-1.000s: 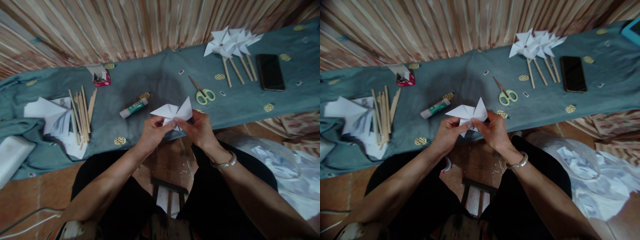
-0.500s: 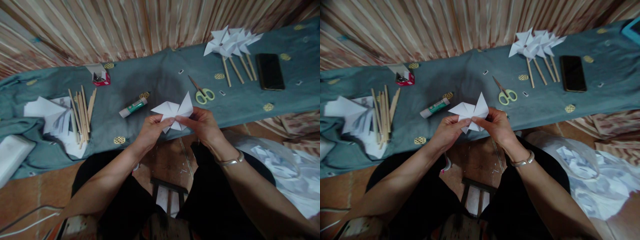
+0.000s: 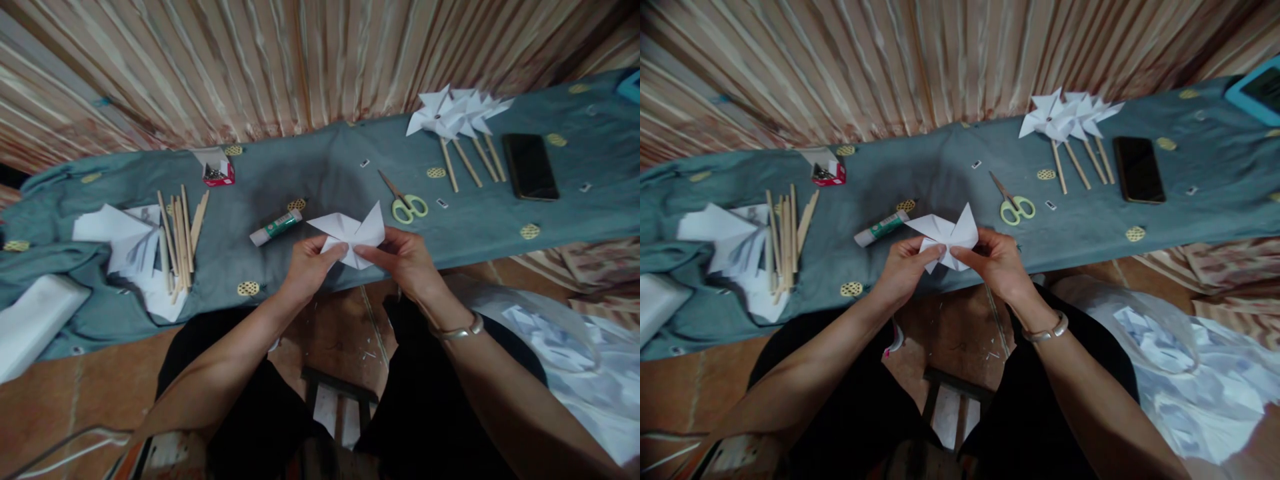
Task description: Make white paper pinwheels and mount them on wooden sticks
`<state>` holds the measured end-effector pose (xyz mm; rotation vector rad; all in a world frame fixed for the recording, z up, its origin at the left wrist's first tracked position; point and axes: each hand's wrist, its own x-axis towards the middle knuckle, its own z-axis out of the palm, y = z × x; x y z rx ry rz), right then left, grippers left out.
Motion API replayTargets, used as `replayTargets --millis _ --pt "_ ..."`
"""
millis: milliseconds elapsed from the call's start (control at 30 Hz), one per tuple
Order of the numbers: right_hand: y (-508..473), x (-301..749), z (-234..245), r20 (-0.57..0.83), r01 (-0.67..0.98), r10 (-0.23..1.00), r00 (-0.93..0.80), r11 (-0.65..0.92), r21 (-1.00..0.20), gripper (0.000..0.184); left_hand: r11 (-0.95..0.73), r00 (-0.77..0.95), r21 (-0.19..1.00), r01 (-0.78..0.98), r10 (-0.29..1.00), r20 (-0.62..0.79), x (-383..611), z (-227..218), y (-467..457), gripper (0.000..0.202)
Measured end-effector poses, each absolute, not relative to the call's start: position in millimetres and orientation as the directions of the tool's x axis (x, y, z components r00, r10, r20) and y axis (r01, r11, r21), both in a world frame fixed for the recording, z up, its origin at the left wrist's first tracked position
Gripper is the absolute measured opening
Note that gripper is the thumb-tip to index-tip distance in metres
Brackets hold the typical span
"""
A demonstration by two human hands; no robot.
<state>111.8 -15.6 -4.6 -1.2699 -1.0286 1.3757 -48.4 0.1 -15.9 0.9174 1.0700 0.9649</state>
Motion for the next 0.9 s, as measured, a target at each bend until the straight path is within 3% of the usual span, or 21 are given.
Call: replayTargets --millis 300,900 --pt "-6.7 96.0 -11.1 -0.163 -0.055 0.979 0.126 -0.157 -0.986 0.032 0.228 0.136 0.968 -0.110 0.968 -0.212 -51.4 -14.9 6.1 0.021" --pt "6.3 78.6 -8.8 -0.200 -0.133 0.980 0.020 -0.196 -0.972 0.038 0.267 0.124 0.938 -0.223 0.962 -0.244 -69.7 -7.3 10.5 0.019"
